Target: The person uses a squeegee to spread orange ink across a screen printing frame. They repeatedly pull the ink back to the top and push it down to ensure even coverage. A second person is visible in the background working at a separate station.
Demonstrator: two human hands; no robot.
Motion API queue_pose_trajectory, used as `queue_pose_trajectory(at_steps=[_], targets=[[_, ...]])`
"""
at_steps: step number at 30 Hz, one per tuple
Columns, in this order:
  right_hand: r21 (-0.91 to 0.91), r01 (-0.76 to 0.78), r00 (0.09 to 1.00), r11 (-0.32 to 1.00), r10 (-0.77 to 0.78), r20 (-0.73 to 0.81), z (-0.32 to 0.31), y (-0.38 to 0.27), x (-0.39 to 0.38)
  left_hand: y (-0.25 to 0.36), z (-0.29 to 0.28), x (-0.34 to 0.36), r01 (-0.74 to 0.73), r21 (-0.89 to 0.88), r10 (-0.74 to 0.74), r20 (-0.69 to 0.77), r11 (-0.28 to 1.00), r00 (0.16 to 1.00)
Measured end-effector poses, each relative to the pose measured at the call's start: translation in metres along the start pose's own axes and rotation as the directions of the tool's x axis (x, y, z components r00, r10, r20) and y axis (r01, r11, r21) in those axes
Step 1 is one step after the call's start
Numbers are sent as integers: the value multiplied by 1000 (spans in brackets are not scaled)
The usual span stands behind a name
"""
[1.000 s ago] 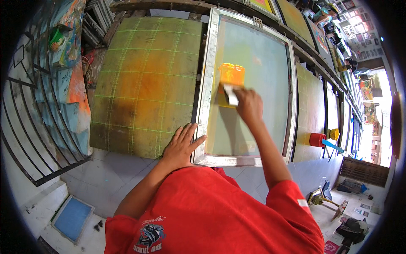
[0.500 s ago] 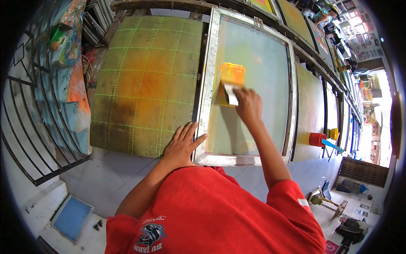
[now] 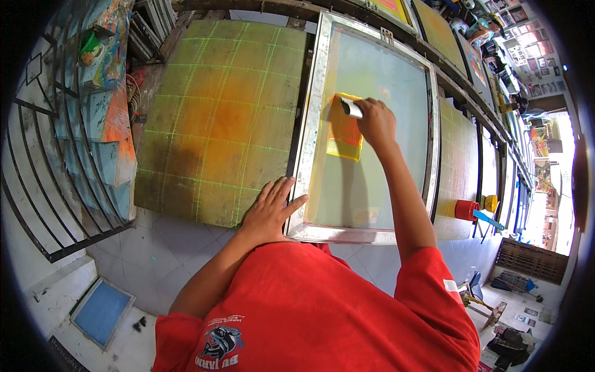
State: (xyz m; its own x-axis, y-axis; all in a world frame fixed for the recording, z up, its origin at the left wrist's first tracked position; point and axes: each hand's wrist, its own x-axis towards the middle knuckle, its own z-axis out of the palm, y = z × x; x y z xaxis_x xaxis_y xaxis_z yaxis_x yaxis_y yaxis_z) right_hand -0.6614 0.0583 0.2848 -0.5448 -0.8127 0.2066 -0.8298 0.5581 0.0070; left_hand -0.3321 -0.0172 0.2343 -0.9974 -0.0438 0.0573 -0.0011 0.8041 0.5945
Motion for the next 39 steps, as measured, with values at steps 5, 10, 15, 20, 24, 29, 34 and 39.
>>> queue_pose_trajectory(at_steps=[5,10,15,20,24,29,34,39], targets=[[50,20,981,999,-30,193,-26,-19,-51,-2,4,0,12,-6,-12,-4,1000,1000],[62,-84,980,995,71,188,-46,-7,-2,-3,6,-1,3,12,-3,4,1000,1000],[18,-57,989,998,54,138,-22,7,31,-1,5,0,-4,15,4,-13,1000,1000],[9,58,996,998,-59,72,-15,-19,-41,-1,2,1,4,18,-4,14,1000,1000],[102,71,991,992,-83,110,-29,-33,-87,-4,7,0,-10,27,11,-24,1000,1000],[94,-13,998,995,7,69,-38,-11,-16,-2,4,2,-5,20,5,3,1000,1000],[18,26,1000,999,-26,6,-9,-5,1,-1,1,2,7,0,-7,11,1000,1000],[70,84,996,994,-81,-49,-11,-33,-91,-2,3,1,9,-22,-9,-3,1000,1000]])
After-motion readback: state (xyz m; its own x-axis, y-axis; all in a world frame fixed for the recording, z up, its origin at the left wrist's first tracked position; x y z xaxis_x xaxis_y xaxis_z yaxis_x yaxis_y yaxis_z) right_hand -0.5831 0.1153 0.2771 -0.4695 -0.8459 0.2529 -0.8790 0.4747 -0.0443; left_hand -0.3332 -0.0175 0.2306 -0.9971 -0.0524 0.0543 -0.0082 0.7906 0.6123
